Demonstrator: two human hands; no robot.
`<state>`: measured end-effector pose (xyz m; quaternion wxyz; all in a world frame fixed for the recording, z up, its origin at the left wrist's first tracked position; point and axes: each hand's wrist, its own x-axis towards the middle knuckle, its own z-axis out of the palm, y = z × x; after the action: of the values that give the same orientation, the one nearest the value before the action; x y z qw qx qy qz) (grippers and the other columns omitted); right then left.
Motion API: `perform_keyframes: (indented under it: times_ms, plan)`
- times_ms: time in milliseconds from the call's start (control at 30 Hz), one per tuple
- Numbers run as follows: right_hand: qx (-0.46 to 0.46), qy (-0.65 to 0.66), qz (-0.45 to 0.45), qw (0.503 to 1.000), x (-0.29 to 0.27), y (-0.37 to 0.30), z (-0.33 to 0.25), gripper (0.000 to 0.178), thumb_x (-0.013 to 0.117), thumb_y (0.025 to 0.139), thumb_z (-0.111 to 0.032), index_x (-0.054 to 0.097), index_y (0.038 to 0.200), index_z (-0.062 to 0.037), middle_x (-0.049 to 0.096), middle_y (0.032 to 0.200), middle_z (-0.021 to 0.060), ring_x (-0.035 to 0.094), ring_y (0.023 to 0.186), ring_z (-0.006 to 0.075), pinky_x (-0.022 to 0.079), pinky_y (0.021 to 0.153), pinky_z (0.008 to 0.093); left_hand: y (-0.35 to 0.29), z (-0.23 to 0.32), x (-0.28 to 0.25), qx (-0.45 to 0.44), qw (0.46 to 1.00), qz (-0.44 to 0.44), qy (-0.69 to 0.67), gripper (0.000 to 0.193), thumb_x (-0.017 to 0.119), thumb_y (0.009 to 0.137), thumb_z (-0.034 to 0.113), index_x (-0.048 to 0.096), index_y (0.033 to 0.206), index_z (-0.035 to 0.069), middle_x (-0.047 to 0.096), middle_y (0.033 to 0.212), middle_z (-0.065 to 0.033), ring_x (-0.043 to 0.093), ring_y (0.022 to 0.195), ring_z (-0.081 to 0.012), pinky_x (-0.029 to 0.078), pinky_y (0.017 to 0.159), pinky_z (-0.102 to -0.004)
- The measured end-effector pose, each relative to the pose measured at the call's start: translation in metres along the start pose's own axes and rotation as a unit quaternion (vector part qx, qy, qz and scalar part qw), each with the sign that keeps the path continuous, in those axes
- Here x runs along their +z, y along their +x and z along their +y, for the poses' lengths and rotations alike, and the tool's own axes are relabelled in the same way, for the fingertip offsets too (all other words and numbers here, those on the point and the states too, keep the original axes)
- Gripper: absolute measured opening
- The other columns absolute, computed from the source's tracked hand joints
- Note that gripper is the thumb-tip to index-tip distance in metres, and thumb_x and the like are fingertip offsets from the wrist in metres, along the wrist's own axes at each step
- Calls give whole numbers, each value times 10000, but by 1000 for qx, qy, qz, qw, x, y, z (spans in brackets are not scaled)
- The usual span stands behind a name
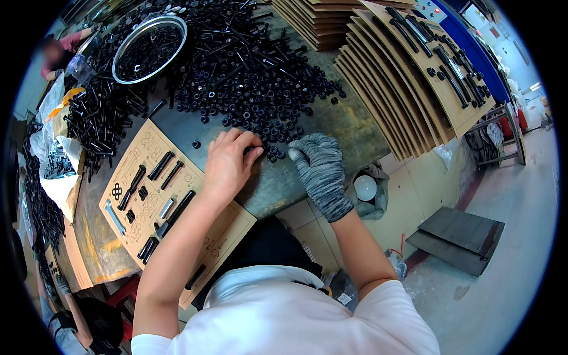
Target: The person places various hardware items including hammers, wrenches, bolts, nuts, and washers into designated slots on a cardboard display board. They repeatedly pick items from piles on the table and arrange them on the board, then move completed boards aside and continue with new ones.
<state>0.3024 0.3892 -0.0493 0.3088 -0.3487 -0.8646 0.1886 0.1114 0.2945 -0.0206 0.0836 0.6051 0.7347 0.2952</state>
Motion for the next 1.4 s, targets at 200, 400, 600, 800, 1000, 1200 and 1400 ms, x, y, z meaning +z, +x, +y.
perform_keyframes:
  times_ms: [200,400,600,800,1000,1200,1400]
  plan:
    - [-1,26,-67,997,-19,4,-2,273,767,837,-141,725,1095,-63,678,1048,128,628,996,316,480,978,433,-9,-5,-13,-7,999,-13,-53,233,747,837,55,692,1062,76,627,1077,-112,577,1042,-327,479,940,-421]
    - [27,47,-97,994,-23,-7,-5,297,753,831,-64,707,1124,-51,656,1042,128,625,1010,319,501,968,417,-19,-13,-10,3,999,-38,-16,282,728,836,18,696,1112,67,625,1090,-116,575,1053,-333,494,934,-415]
    - [66,92,-122,986,-24,0,-5,292,724,831,-32,701,1121,-54,656,1048,132,618,1027,322,497,986,414,-19,-21,-12,-30,997,-53,-41,310,720,840,13,691,1143,69,623,1090,-129,576,1097,-345,490,955,-420]
    - [-30,-5,-143,989,-12,21,-9,306,762,798,-131,707,1094,-81,622,1126,132,583,1096,338,468,1023,446,-13,-3,-15,-37,997,-51,-47,386,758,811,4,654,1180,53,615,1109,-134,597,1089,-348,505,957,-417]
    - [-18,-2,-170,985,-17,16,-16,238,777,786,-126,704,1005,-67,606,1057,123,578,1072,334,479,991,440,-18,-24,-22,-102,984,-62,-128,432,778,748,-83,611,1133,18,619,1091,-132,631,1045,-292,531,919,-393]
    - [19,42,-169,985,-18,12,-23,229,776,781,-84,705,994,-40,610,1031,125,598,1032,310,504,954,406,-15,-17,-23,-108,983,-88,-119,356,771,768,-69,618,1078,19,628,1089,-139,655,975,-286,550,874,-380]
    - [41,87,-187,978,-20,11,-22,224,755,799,-93,702,1010,-36,623,1025,140,597,1027,332,495,953,431,-17,-8,-21,-26,996,-39,-71,396,793,767,15,668,1141,52,632,1119,-139,591,1110,-352,499,968,-424]
